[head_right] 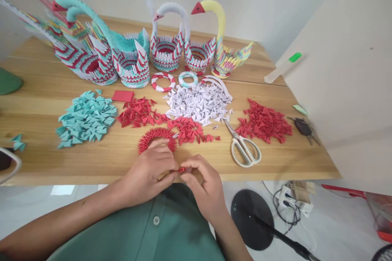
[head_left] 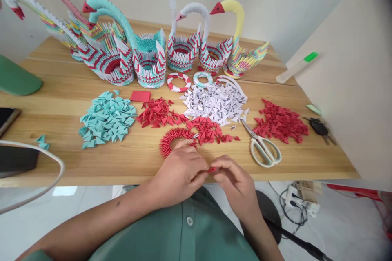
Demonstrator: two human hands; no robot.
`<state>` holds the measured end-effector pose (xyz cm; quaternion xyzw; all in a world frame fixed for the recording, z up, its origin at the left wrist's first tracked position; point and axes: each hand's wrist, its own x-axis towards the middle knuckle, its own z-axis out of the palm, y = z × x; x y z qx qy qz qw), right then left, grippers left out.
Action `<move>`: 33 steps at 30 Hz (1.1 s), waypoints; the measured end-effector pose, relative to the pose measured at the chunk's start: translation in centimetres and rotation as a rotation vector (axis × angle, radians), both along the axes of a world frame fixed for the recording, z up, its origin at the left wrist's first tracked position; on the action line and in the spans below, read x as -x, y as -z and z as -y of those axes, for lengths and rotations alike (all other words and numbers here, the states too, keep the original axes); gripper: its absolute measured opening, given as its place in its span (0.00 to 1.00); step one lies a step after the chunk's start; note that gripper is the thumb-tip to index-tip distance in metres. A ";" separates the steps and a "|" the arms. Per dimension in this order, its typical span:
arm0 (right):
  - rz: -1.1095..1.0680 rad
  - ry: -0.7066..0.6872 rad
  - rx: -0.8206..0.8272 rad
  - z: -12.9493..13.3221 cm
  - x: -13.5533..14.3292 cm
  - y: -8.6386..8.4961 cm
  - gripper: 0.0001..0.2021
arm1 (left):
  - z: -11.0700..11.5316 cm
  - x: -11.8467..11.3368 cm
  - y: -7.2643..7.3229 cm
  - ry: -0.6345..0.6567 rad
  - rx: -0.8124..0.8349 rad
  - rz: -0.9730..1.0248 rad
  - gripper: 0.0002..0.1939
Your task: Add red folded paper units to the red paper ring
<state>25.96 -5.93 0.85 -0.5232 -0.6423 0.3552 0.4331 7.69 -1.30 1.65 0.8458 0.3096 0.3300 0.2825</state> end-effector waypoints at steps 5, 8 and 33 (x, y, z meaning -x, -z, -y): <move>0.084 0.052 -0.103 0.4 0.4 0.2 0.07 | 0.2 0.1 -0.2 0.050 -0.038 -0.004 0.17; -0.094 0.086 -0.012 0.7 0.7 0.6 0.07 | 0.5 0.3 0.0 0.050 0.008 0.037 0.18; 0.008 0.048 0.110 1.1 0.0 0.6 0.03 | -0.3 4.4 -1.1 -0.098 0.174 -0.031 0.11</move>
